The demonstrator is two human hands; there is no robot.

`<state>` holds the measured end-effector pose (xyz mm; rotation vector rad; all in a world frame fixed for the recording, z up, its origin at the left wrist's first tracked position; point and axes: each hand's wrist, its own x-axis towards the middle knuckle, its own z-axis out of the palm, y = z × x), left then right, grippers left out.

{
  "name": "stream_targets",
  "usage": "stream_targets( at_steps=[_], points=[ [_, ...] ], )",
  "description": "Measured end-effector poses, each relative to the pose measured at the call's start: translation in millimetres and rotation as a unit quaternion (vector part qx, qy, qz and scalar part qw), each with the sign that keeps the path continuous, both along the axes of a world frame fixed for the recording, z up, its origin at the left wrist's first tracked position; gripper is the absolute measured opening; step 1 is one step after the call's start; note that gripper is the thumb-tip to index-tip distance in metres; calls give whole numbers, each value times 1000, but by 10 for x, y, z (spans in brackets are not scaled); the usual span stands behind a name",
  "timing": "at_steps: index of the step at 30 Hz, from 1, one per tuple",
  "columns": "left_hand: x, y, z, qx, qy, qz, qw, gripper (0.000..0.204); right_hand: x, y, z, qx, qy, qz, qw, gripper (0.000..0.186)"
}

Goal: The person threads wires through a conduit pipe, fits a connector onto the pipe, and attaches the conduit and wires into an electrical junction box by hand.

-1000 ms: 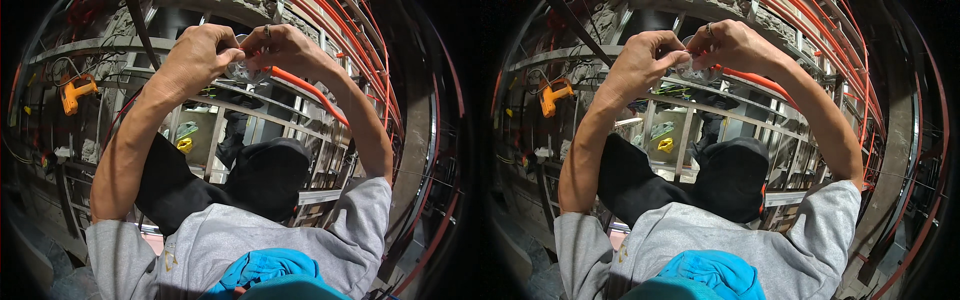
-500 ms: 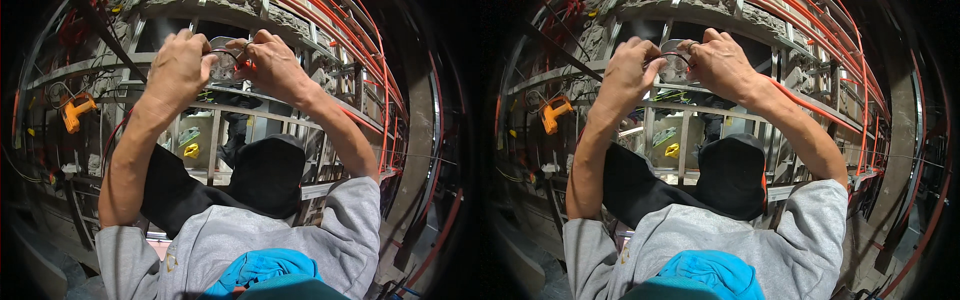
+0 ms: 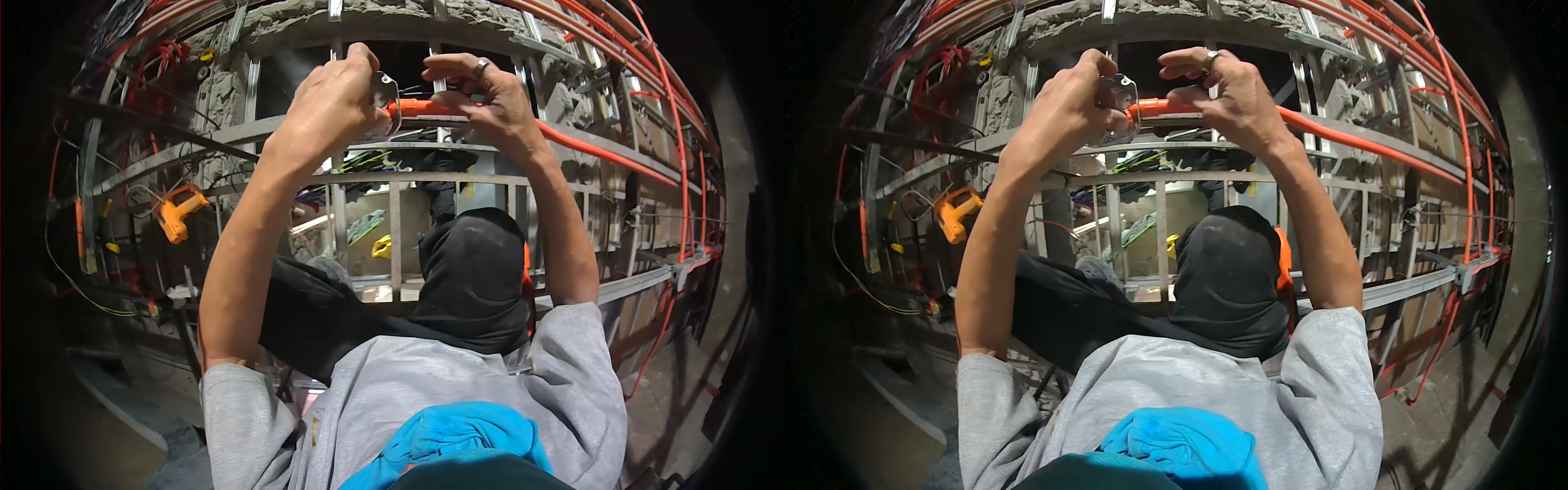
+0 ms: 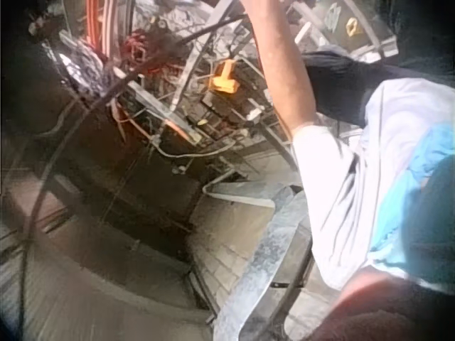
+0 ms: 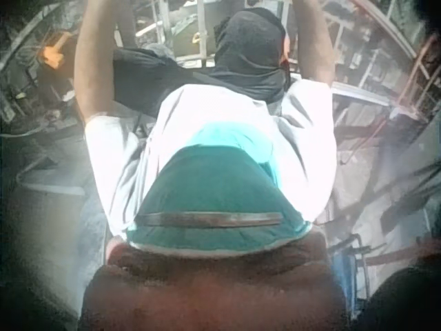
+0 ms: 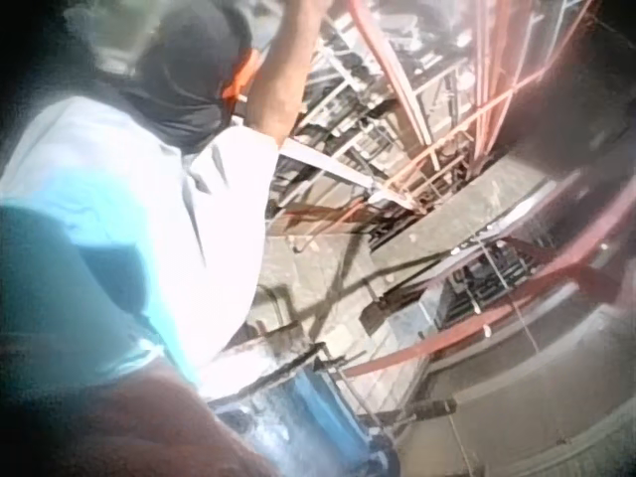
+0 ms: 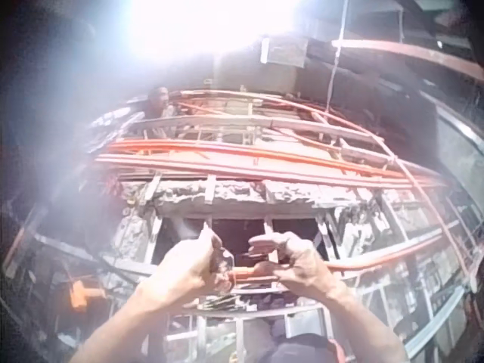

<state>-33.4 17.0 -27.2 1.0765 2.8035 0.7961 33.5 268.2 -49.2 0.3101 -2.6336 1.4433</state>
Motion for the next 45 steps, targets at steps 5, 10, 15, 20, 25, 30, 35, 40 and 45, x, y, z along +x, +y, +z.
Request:
stream_targets(
  at_steps=[5,10,15,20,25,30,35,40,45],
  points=[
    [111,84,94,-45,-34,22,998,56,81,94,-269,42,20,11,999,43],
    [112,122,-15,-81,-62,7,995,42,116,-21,-473,151,143,-21,978,32],
    [171,146,-11,-133,-33,-1,991,35,134,-51,-518,178,122,-42,975,33],
    [164,99,-121,-74,-31,4,997,37,148,-59,-498,185,116,-42,975,34],
    [157,101,-187,-36,-16,6,999,36,121,-64,-525,185,143,-45,971,33],
    [153,182,-213,-36,-50,44,997,35,131,-54,-501,174,122,-39,976,36],
    [159,155,-178,-31,-54,39,997,34,130,-67,-493,181,126,-41,975,36],
    [137,124,-137,-1,-110,29,994,30,138,-74,-529,178,134,-49,974,36],
    [122,171,6,-22,-179,58,982,26,141,-81,-519,182,133,-52,973,36]
  ],
)
